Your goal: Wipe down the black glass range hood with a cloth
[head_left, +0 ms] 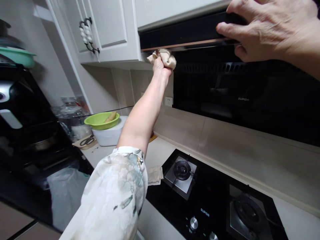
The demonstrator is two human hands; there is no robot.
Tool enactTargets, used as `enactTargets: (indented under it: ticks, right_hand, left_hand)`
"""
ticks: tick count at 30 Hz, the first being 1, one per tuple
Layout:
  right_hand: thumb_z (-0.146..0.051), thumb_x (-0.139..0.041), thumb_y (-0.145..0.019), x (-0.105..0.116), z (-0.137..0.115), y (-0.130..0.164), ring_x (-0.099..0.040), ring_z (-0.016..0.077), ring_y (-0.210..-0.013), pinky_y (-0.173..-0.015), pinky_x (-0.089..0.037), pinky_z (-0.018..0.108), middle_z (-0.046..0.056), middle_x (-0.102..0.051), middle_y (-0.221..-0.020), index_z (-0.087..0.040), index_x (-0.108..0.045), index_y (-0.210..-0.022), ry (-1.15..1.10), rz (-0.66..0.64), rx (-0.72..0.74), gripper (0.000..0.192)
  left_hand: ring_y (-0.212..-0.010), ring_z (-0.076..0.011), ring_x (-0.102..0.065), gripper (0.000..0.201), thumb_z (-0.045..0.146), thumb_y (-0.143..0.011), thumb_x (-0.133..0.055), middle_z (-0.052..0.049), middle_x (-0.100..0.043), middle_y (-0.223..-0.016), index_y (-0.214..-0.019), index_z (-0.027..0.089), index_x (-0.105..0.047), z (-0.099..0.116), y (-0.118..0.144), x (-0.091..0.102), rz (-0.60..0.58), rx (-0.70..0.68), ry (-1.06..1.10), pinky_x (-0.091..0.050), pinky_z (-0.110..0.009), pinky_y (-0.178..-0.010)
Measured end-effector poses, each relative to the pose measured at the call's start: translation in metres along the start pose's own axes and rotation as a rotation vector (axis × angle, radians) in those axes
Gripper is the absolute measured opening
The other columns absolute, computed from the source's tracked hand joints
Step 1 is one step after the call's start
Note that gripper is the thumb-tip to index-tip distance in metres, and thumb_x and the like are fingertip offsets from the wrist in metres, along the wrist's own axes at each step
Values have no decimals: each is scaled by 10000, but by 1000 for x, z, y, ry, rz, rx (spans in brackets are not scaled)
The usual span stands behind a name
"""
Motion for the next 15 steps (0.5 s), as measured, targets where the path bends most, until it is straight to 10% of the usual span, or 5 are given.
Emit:
enactTargets:
  ticks: [9, 15]
  right_hand:
    - [-586, -65, -929, -7, 6, 3, -496, 455, -1546, -1245, -366, 769, 76, -423, -1842, -156, -637, -1664, 16, 73, 16, 1025]
    - [-614, -40, -848, -8, 5, 2, -462, 472, -1596, -1288, -348, 719, 50, -380, -1871, -162, -617, -1717, 73, -3, -68, 1138]
  left_hand:
    - [-1211, -178, -755, 462, 69, -1138, -537, 5, -595, -640, -735, 289, -489, -52, 60, -47, -108, 90, 153, -614, -268, -1027]
    - [-1319, -138, -747, 441, 17, -1098, -577, 20, -698, -778, -753, 292, -558, -57, 47, -43, -48, -7, 204, -620, -223, -1054]
Point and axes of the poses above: each hand's wrist, its own y-axis away from the middle knuckle, its own x-axis out of the back of the hand, z = x × y, the point moved 1 cm from there along -y, towards the middle knuckle
